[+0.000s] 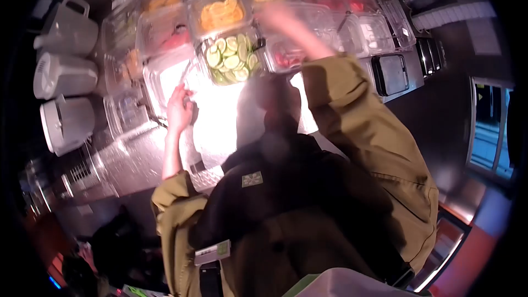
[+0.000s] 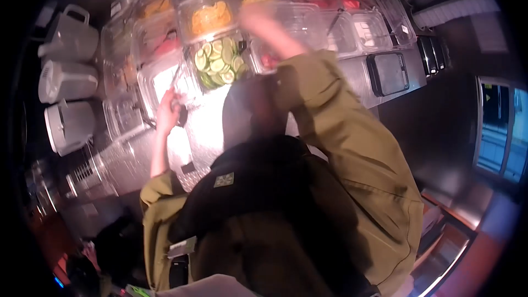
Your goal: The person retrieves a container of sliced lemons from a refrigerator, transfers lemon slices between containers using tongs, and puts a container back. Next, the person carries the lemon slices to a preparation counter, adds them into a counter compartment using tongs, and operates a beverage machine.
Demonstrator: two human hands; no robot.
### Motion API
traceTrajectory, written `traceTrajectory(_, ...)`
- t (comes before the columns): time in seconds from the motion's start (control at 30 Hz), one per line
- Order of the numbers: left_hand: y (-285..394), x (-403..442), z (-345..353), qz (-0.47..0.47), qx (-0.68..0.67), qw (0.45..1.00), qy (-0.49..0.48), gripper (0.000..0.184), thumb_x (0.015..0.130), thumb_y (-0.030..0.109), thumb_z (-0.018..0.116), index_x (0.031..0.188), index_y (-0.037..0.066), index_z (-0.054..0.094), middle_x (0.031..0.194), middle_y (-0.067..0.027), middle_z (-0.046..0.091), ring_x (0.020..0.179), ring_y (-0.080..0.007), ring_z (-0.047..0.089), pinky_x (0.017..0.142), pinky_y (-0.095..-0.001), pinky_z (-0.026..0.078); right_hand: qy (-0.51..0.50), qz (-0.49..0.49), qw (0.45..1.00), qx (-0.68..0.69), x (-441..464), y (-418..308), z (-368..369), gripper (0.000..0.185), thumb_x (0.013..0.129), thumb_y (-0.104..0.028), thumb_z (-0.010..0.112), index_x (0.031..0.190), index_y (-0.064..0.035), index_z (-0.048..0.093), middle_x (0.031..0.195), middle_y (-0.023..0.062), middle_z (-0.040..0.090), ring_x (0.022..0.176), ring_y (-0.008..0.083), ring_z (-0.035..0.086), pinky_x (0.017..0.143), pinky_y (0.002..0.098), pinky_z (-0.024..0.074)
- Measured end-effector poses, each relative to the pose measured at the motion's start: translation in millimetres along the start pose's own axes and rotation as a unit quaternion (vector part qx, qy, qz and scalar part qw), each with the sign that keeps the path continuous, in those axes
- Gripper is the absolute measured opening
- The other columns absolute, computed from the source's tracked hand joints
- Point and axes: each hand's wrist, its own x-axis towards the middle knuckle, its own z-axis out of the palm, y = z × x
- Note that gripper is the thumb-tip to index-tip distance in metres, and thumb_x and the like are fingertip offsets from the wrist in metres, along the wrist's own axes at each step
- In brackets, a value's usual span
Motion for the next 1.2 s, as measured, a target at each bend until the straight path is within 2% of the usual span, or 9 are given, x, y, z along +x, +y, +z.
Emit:
traceTrajectory(0.13,17,8,-9,-0.064,-0.038,0.988,0.137,0.028,0.072,0.006,0.048,0.100,0.003,0.055,0.097,-0.0167,0.058,0.095,-0.0303,0.054,0.084,-0.0368,0.041,-0.038,-0.087,0.980,-0.172,-14,107,2,0.031,0.070,-0.015,0.057,0.100,-0.0093,0.059,0.084,0.0181,0.061,0.077,0.0334,0.059,0.066,0.0414,0.0474)
traceTrajectory(0.27,159,21,-13,-0.119,-0.414,0.862,0.266,0.018,0.079,0.005,0.048,0.095,-0.001,0.055,0.092,-0.0099,0.059,0.084,-0.0168,0.056,0.075,-0.0271,0.042,0.043,-0.149,0.971,-0.183,-26,136,23,0.030,0.070,-0.021,0.056,0.092,-0.0021,0.058,0.087,0.0181,0.060,0.081,0.0333,0.058,0.071,0.0414,0.0461)
traceTrajectory(0.43,233,-10,27,0.262,-0.280,0.911,0.149,0.015,0.070,0.002,0.052,0.082,0.010,0.057,0.081,-0.0060,0.057,0.079,-0.0231,0.055,0.069,-0.0330,0.046,0.068,-0.252,0.945,-0.197,-23,144,-4,0.029,0.067,-0.015,0.058,0.093,-0.0038,0.056,0.085,0.0159,0.057,0.080,0.0322,0.057,0.068,0.0399,0.0467)
traceTrajectory(0.53,213,-26,25,0.023,-0.385,0.908,0.163,0.013,0.071,0.005,0.053,0.082,0.010,0.057,0.078,-0.0053,0.058,0.075,-0.0220,0.055,0.069,-0.0311,0.045,0.157,-0.318,0.930,-0.094,-76,58,-56,0.025,0.065,-0.011,0.060,0.089,-0.0039,0.057,0.079,0.0140,0.056,0.075,0.0308,0.057,0.065,0.0367,0.0475)
traceTrajectory(0.57,194,-28,14,-0.063,-0.248,0.948,0.191,0.013,0.075,0.010,0.053,0.087,0.011,0.059,0.077,-0.0074,0.058,0.071,-0.0216,0.056,0.067,-0.0303,0.045,0.166,-0.329,0.928,-0.063,-97,19,-62,0.023,0.065,-0.010,0.060,0.087,-0.0040,0.057,0.077,0.0136,0.056,0.073,0.0301,0.057,0.064,0.0360,0.0476)
traceTrajectory(0.6,186,-28,13,-0.249,-0.423,0.850,0.189,0.014,0.077,0.016,0.052,0.088,0.012,0.060,0.078,-0.0103,0.058,0.071,-0.0235,0.057,0.068,-0.0322,0.044,0.131,-0.372,0.918,-0.041,-112,-14,-59,0.031,0.063,-0.007,0.059,0.094,-0.0021,0.056,0.087,0.0143,0.055,0.078,0.0307,0.055,0.066,0.0374,0.0456)
traceTrajectory(0.67,143,-35,8,-0.292,-0.497,0.766,0.284,0.014,0.079,0.014,0.050,0.089,0.009,0.058,0.084,-0.0106,0.057,0.077,-0.0230,0.056,0.071,-0.0333,0.044,0.154,-0.526,0.829,0.109,-103,-32,-8,0.027,0.063,-0.007,0.056,0.089,-0.0010,0.056,0.080,0.0132,0.055,0.073,0.0290,0.055,0.061,0.0356,0.0447)
traceTrajectory(0.77,81,-51,-5,-0.262,-0.514,0.742,0.341,0.014,0.083,0.010,0.045,0.092,0.004,0.053,0.092,-0.0112,0.056,0.085,-0.0221,0.054,0.077,-0.0349,0.043,0.162,-0.540,0.826,0.023,-96,-61,45,0.025,0.063,-0.008,0.055,0.087,-0.0009,0.056,0.077,0.0123,0.054,0.072,0.0278,0.054,0.061,0.0346,0.0448)
traceTrajectory(1.2,36,50,18,-0.068,-0.099,0.980,0.161,0.014,0.081,0.009,0.046,0.092,0.002,0.052,0.098,-0.0127,0.054,0.090,-0.0234,0.052,0.079,-0.0363,0.042,0.208,-0.425,0.866,-0.158,-51,-39,90,0.021,0.064,-0.010,0.053,0.082,0.0010,0.055,0.071,0.0095,0.053,0.068,0.0221,0.054,0.060,0.0310,0.0455)
